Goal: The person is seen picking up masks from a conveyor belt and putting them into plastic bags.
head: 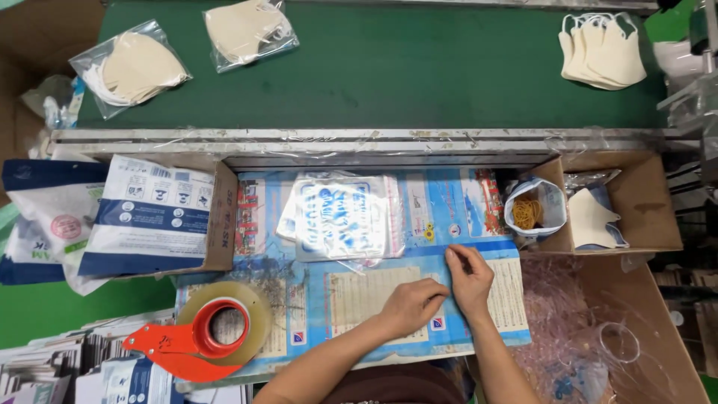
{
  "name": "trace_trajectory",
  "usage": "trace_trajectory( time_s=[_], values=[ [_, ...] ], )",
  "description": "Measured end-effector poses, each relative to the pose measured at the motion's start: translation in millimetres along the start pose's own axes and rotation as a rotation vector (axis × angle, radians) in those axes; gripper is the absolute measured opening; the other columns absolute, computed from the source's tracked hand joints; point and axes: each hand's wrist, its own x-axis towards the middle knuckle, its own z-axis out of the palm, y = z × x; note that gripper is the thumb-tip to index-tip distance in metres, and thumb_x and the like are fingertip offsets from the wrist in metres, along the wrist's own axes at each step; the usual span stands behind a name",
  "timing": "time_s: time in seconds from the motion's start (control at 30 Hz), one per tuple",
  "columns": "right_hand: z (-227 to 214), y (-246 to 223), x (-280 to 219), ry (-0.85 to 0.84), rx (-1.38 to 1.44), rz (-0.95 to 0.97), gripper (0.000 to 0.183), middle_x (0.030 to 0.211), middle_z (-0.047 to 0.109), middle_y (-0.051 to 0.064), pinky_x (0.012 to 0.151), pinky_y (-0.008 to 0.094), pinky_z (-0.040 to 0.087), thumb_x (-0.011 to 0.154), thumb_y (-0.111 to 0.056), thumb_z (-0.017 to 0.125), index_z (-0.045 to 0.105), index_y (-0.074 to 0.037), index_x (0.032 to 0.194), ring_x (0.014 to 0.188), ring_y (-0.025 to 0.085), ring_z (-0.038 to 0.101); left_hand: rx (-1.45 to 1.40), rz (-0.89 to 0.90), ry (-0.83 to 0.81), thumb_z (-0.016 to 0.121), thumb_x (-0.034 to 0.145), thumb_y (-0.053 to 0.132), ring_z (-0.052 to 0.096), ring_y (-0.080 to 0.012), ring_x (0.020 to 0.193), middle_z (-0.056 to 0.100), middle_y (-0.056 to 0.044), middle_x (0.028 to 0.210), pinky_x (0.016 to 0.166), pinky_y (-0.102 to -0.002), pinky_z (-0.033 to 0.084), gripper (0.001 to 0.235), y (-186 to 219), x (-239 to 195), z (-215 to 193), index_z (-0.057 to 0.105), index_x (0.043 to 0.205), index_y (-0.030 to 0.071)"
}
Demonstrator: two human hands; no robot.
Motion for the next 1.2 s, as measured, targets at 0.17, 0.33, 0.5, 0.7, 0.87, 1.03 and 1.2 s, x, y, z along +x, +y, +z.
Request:
trace_trajectory(
  time_s=[0.17, 0.33, 0.5, 0.7, 0.87, 1.03, 1.2],
  values=[
    [0.5, -8.5, -1.3, 0.001, -0.037, -0.022, 0.015, 0.089, 0.069, 0.004, 0.070, 0.022, 0.050, 0.095, -0.008, 0.073, 0.074, 0.001, 0.107, 0.077, 0.007, 0.060, -0.110, -0.160, -0.083, 0.068, 0.095, 0.010, 0.068, -0.0263, 0.072, 0.070, -0.012, 0.092, 0.067, -0.037, 0.055, 0.013, 1.7, 0.1, -6.0, 0.072, 0.107, 0.005],
    [0.1, -14.7, -0.7, 0.010, -0.077, -0.016, 0.015, 0.088, 0.070, 0.004, 0.068, 0.023, 0.050, 0.095, -0.009, 0.073, 0.074, 0.001, 0.106, 0.075, 0.008, 0.060, -0.161, -0.161, -0.080, 0.068, 0.096, 0.009, 0.068, -0.0257, 0.072, 0.071, -0.012, 0.092, 0.067, -0.035, 0.055, 0.013, 2.0, 1.1, -8.1, 0.072, 0.106, 0.003],
    [1.3, -17.4, -0.5, 0.007, -0.093, -0.022, 0.016, 0.087, 0.070, 0.004, 0.067, 0.023, 0.050, 0.094, -0.010, 0.074, 0.074, 0.000, 0.106, 0.074, 0.008, 0.060, -0.177, -0.185, -0.093, 0.067, 0.096, 0.009, 0.070, -0.0244, 0.073, 0.072, -0.012, 0.091, 0.067, -0.035, 0.056, 0.013, 3.0, 1.4, -10.6, 0.073, 0.106, 0.002],
    [0.2, -3.3, -1.8, 0.039, -0.071, 0.001, 0.014, 0.088, 0.070, 0.004, 0.068, 0.024, 0.049, 0.093, -0.007, 0.073, 0.075, 0.000, 0.104, 0.076, 0.009, 0.060, -0.207, -0.149, -0.110, 0.067, 0.095, 0.007, 0.071, -0.0262, 0.076, 0.072, -0.014, 0.095, 0.070, -0.035, 0.056, 0.014, -3.0, -0.2, -8.2, 0.072, 0.106, 0.001],
    [-3.3, -66.8, 35.9, -0.017, -0.177, -0.154, 0.023, 0.096, 0.071, 0.008, 0.076, 0.029, 0.053, 0.087, -0.008, 0.076, 0.073, -0.001, 0.109, 0.085, 0.018, 0.066, -0.228, -0.163, -0.117, 0.067, 0.094, 0.006, 0.071, -0.0271, 0.079, 0.072, -0.014, 0.097, 0.071, -0.035, 0.056, 0.014, 1.6, 9.5, -13.9, 0.071, 0.105, 0.001],
    [21.4, -151.3, 131.5, -0.080, -0.269, -0.524, 0.048, 0.127, 0.061, 0.018, 0.101, 0.041, 0.049, 0.089, -0.011, 0.077, 0.060, -0.001, 0.133, 0.118, 0.035, 0.060, -0.213, -0.226, -0.127, 0.068, 0.094, 0.005, 0.071, -0.0261, 0.079, 0.072, -0.013, 0.095, 0.071, -0.034, 0.056, 0.014, 1.6, 6.3, -13.2, 0.071, 0.106, 0.000],
    [84.8, -117.9, 281.8, -0.142, -0.922, -0.360, 0.112, 0.164, 0.015, 0.026, 0.109, 0.078, 0.022, 0.072, -0.046, 0.086, 0.026, -0.015, 0.161, 0.146, 0.058, 0.013, -0.277, -0.241, -0.112, 0.067, 0.093, 0.003, 0.073, -0.0240, 0.082, 0.072, -0.014, 0.097, 0.073, -0.032, 0.059, 0.013, -8.1, 0.5, -10.3, 0.071, 0.105, -0.002]
  ],
)
